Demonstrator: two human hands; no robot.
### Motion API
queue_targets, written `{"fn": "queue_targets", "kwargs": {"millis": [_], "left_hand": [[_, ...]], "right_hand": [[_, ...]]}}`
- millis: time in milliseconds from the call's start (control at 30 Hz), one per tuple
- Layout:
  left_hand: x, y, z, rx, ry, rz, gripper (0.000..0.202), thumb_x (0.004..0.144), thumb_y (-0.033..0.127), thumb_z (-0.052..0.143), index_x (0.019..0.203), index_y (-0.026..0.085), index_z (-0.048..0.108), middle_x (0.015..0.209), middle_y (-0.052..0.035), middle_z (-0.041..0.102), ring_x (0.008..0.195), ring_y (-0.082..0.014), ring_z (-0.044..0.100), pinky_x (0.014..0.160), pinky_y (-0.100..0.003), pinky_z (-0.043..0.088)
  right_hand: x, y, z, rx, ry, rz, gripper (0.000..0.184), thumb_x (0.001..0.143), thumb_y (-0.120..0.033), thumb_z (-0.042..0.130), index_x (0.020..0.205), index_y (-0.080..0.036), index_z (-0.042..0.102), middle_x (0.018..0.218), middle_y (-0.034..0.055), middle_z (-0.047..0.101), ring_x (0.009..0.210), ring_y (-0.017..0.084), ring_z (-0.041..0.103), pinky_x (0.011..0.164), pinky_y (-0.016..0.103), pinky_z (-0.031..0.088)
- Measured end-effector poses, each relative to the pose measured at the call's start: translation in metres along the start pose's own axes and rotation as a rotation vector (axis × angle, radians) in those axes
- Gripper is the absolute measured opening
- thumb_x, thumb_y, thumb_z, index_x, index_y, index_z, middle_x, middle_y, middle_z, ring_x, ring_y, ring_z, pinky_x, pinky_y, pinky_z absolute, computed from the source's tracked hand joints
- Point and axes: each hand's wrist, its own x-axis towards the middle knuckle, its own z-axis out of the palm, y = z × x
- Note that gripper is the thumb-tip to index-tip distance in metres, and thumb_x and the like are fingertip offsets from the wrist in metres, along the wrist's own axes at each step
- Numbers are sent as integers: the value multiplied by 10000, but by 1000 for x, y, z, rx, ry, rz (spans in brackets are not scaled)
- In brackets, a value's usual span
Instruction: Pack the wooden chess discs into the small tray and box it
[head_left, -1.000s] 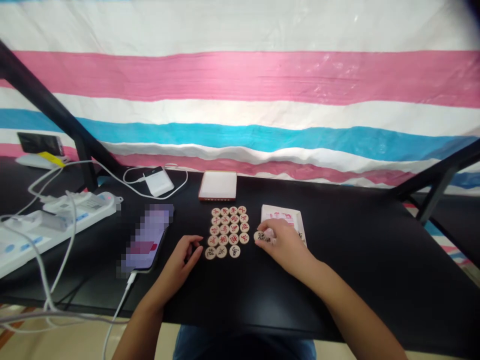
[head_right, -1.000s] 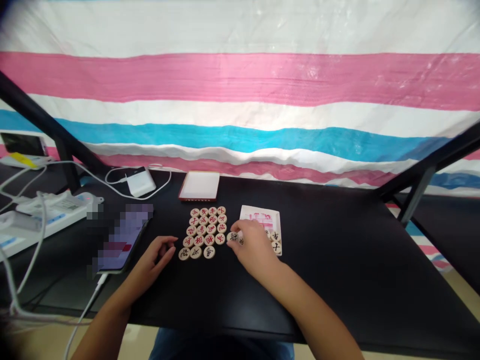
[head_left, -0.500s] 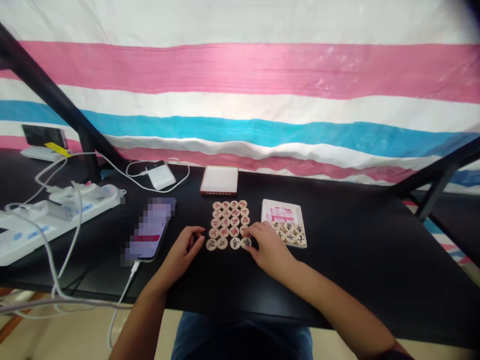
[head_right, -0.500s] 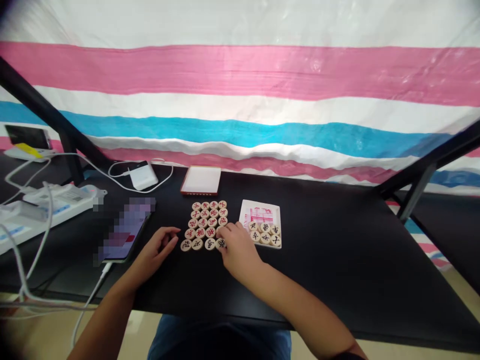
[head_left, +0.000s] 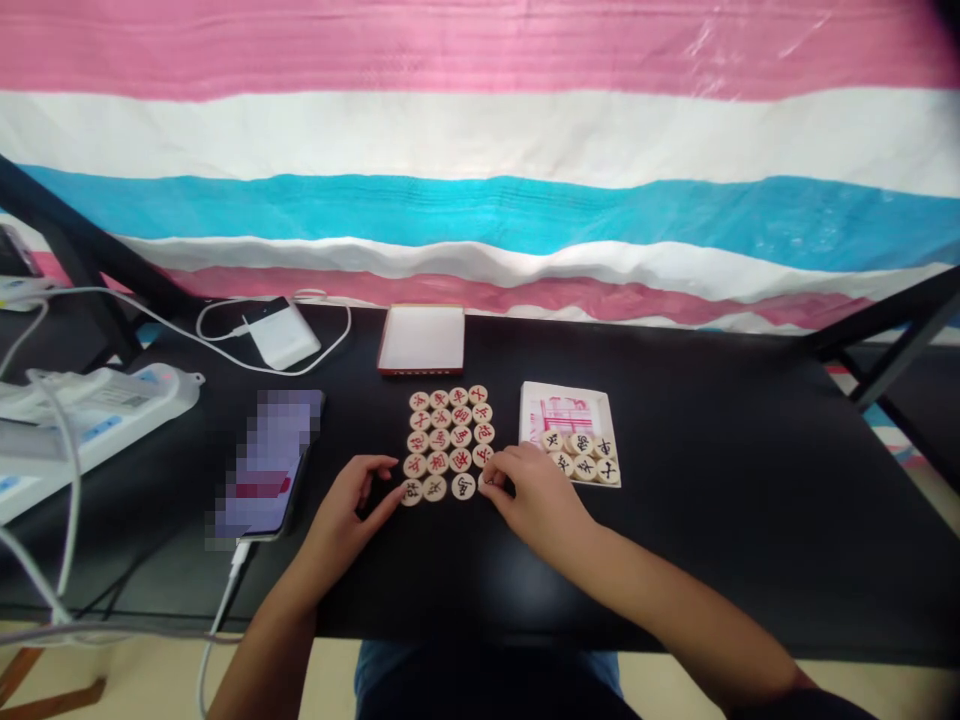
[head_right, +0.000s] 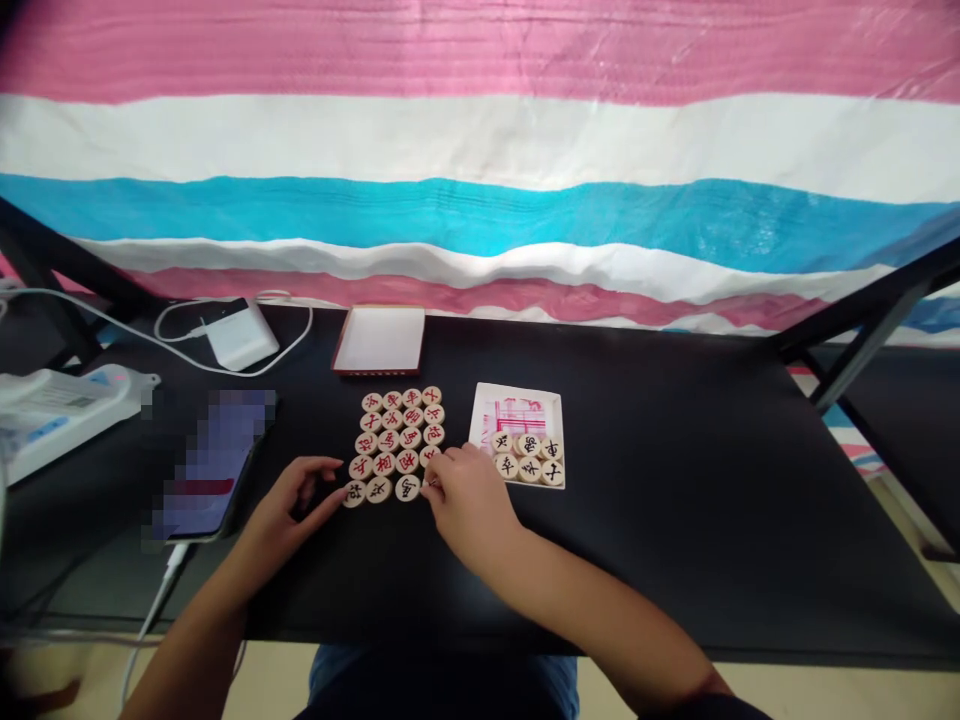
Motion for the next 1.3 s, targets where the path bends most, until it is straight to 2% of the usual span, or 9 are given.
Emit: {"fn": "queue_targets", "kwargs": {"millis": [100, 200, 367, 500, 633, 867, 1100, 1200, 1300], "left_hand": [[1, 0, 1, 9, 1, -2, 339, 778, 449, 529, 1026, 221, 489, 830, -6, 516, 599, -125, 437, 564, -260, 408], [2, 1, 1, 28, -7, -8, 327, 785, 448, 521, 1018, 220, 493, 848, -12, 524, 618, -130, 458, 576, -262, 409], [4, 3, -1, 22, -21, -24, 298, 824, 442, 456, 1012, 215, 501, 836, -13, 518, 634, -135, 467, 600, -265, 418], [6, 4, -1, 14, -24, -64, 304, 831, 445, 440, 1018, 214, 504, 805, -2, 508, 602, -128, 446, 583, -257, 411], [8, 3, 0, -2, -23, -67, 299, 836, 439, 436, 1019, 214, 509, 805, -1, 506, 623, -133, 451, 600, -257, 408], [9, 5, 0, -16, 4, -70, 294, 837, 436, 432, 1008, 213, 515, 760, 11, 497, 592, -129, 425, 561, -245, 391], [6, 5, 0, -13, 10, -59, 273, 848, 407, 425, 1015, 211, 518, 770, 10, 497, 609, -124, 424, 575, -245, 388], [6, 6, 1, -24, 8, -42, 261, 838, 395, 450, 1015, 213, 511, 798, 7, 504, 617, -119, 434, 582, -244, 393], [5, 5, 2, -38, 2, -15, 271, 811, 391, 501, 1014, 211, 503, 841, 0, 516, 619, -115, 444, 578, -245, 400]], "right_hand": [[6, 10, -20, 25, 106, 49, 68, 753, -144, 580, 729, -202, 605, 718, -1, 614, 750, 153, 525, 706, 277, 388], [12, 28, -41, -91, 201, 191, 68, 737, -170, 583, 791, -189, 621, 786, 30, 636, 813, 189, 527, 741, 309, 385], [18, 45, -51, -297, 36, 370, 165, 710, -275, 618, 831, -167, 645, 906, 97, 640, 889, 263, 502, 724, 343, 381], [21, 41, -48, -343, -72, 364, 182, 716, -315, 610, 824, -172, 642, 889, 92, 642, 894, 261, 508, 706, 327, 373], [23, 41, -46, -371, -92, 367, 149, 723, -269, 575, 806, -164, 640, 888, 99, 639, 881, 251, 517, 704, 321, 369], [21, 44, -44, -293, 81, 320, 185, 756, -212, 510, 870, -146, 640, 908, 112, 637, 885, 257, 516, 749, 351, 388], [9, 25, -40, -1, 200, 72, 145, 760, -199, 536, 891, -171, 590, 894, 61, 628, 909, 221, 515, 835, 373, 394], [-1, 8, -31, 105, 165, -35, 143, 767, -196, 544, 907, -180, 569, 893, 56, 611, 888, 204, 514, 808, 358, 413], [-10, -8, -17, 174, 56, -141, 138, 775, -159, 532, 907, -193, 559, 902, 47, 599, 862, 187, 503, 772, 335, 423]]}}
